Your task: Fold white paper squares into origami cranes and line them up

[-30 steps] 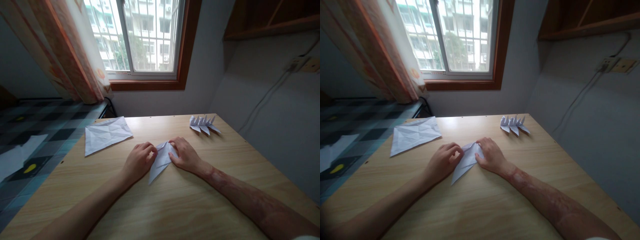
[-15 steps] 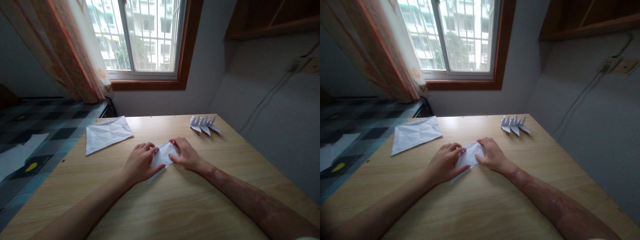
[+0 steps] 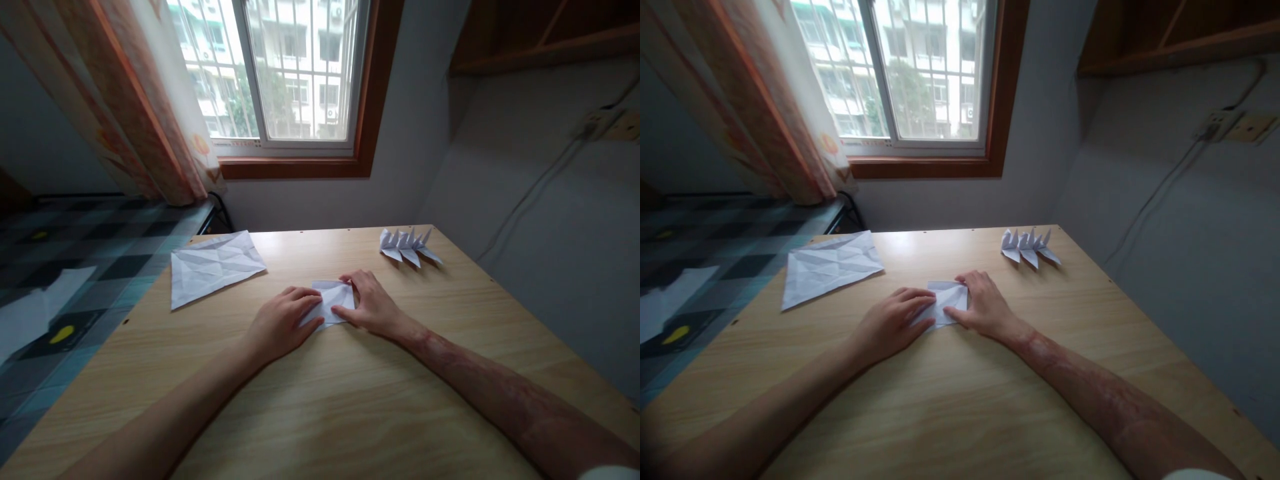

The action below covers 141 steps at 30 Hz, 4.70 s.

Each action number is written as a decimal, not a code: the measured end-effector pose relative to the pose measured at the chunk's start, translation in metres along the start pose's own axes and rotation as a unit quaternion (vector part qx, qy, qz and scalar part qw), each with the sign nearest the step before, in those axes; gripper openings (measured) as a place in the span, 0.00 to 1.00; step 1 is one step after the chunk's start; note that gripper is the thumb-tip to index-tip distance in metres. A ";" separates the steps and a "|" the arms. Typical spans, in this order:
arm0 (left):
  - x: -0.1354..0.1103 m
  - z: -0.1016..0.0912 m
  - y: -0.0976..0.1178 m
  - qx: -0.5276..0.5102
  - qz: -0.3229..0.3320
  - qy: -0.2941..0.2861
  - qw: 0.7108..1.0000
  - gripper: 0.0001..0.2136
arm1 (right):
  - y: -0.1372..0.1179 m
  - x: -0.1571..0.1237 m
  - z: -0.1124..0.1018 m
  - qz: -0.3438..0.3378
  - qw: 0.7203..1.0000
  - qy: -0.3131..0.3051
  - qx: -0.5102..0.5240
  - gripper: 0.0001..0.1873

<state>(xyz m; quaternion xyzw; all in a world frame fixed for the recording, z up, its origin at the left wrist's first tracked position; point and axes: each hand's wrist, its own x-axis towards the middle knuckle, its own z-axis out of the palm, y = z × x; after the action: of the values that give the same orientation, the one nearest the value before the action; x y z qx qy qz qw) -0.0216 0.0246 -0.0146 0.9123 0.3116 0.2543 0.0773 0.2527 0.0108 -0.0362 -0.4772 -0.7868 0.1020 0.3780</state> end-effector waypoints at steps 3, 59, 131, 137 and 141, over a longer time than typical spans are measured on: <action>-0.001 0.002 -0.004 -0.011 0.005 -0.004 1.000 0.12 | 0.000 0.000 0.000 0.006 1.000 0.000 -0.007 0.28; 0.002 0.000 -0.003 0.005 0.000 -0.023 1.000 0.10 | -0.003 -0.003 -0.007 0.131 0.927 0.043 0.350 0.14; 0.004 0.001 0.003 -0.407 -0.218 0.020 0.887 0.19 | -0.012 -0.004 -0.002 -0.135 0.987 -0.068 0.053 0.16; 0.006 -0.007 0.007 -0.352 -0.215 0.037 0.910 0.17 | -0.014 -0.004 -0.004 -0.145 0.985 -0.086 0.027 0.22; 0.007 -0.013 0.010 -0.321 -0.195 0.023 0.927 0.15 | -0.018 -0.004 -0.006 -0.144 0.986 -0.080 0.039 0.24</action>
<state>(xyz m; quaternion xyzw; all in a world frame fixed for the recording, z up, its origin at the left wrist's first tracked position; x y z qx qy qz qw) -0.0181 0.0208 0.0023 0.7539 0.3869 0.3417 0.4065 0.2457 -0.0033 -0.0249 -0.3346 -0.8702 0.1149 0.3428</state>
